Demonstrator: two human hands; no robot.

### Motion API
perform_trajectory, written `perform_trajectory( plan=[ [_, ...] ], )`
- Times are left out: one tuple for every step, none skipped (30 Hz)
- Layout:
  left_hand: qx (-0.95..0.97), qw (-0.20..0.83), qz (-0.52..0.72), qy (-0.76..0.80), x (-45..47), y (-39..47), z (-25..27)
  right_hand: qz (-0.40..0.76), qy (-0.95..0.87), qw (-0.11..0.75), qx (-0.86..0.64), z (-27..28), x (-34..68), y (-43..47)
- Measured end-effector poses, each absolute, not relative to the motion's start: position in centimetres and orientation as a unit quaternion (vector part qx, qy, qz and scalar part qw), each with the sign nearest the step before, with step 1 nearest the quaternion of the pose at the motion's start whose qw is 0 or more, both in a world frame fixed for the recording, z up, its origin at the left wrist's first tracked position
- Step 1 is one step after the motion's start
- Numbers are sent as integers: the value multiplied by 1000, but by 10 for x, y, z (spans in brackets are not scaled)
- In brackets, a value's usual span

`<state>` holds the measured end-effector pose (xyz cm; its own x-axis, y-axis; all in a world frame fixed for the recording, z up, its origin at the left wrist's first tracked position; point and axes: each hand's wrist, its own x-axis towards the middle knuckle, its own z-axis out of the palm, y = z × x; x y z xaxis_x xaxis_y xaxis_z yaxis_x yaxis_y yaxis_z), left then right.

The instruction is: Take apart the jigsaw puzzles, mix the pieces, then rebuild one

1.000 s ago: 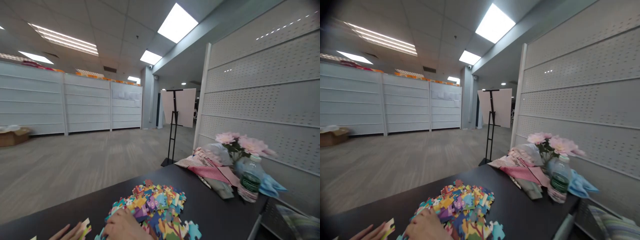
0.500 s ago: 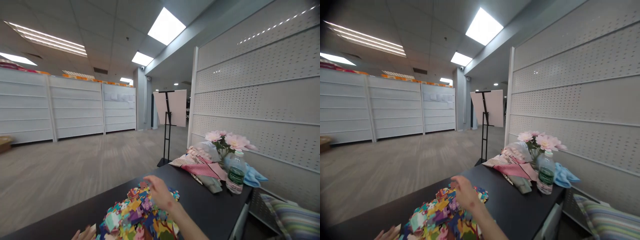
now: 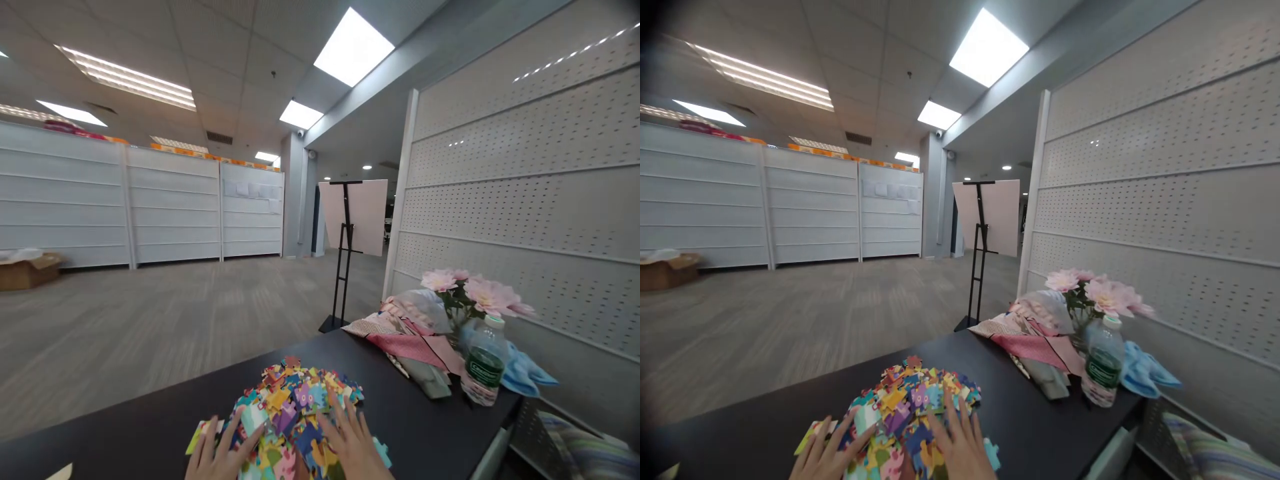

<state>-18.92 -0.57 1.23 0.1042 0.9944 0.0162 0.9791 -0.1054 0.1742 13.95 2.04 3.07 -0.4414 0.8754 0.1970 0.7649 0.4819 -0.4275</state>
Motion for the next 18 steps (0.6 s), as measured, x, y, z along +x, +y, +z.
perform_trajectory(
  plan=[
    [741, 55, 66, 666, -186, -6, 13, 127, -840, 188, -493, 20, 137, 17],
    [742, 56, 65, 664, -182, -5, 15, 118, -839, 178, -501, 12, 137, 15],
    [743, 67, 56, 663, -178, -5, 17, 110, -836, 169, -510, 8, 139, 13],
    [744, 82, 48, 661, -173, -4, 20, 108, -836, 155, -515, 7, 143, 13],
    [747, 95, 43, 657, -167, -4, 23, 108, -837, 141, -518, 11, 149, 12],
    [749, 105, 44, 653, -161, -2, 26, 108, -837, 130, -520, 18, 157, 11],
    [750, 114, 46, 649, -156, -1, 29, 108, -836, 123, -524, 27, 166, 11],
    [752, 122, 50, 646, -151, 0, 32, 106, -833, 120, -529, 37, 175, 10],
    [755, 131, 51, 641, -146, 1, 35, 104, -829, 122, -536, 47, 183, 11],
    [757, 138, 51, 637, -143, 2, 38, 100, -823, 129, -544, 57, 190, 12],
    [756, 145, 48, 637, -141, 3, 39, 95, -817, 142, -550, 66, 194, 15],
    [754, 151, 45, 638, -139, 3, 41, 92, -814, 156, -551, 75, 196, 20],
    [755, 154, 47, 636, -139, 2, 43, 88, -813, 176, -547, 83, 195, 26],
    [758, 153, 54, 631, -139, 1, 44, 88, -816, 195, -536, 90, 191, 35],
    [764, 153, 63, 624, -140, -1, 46, 94, -823, 208, -520, 96, 185, 45],
    [771, 153, 76, 614, -141, -5, 49, 104, -832, 214, -501, 101, 178, 56],
    [777, 153, 90, 604, -143, -10, 53, 120, -843, 210, -481, 105, 170, 68],
    [779, 155, 105, 598, -147, -15, 57, 134, -851, 200, -466, 108, 162, 80]
  ],
)
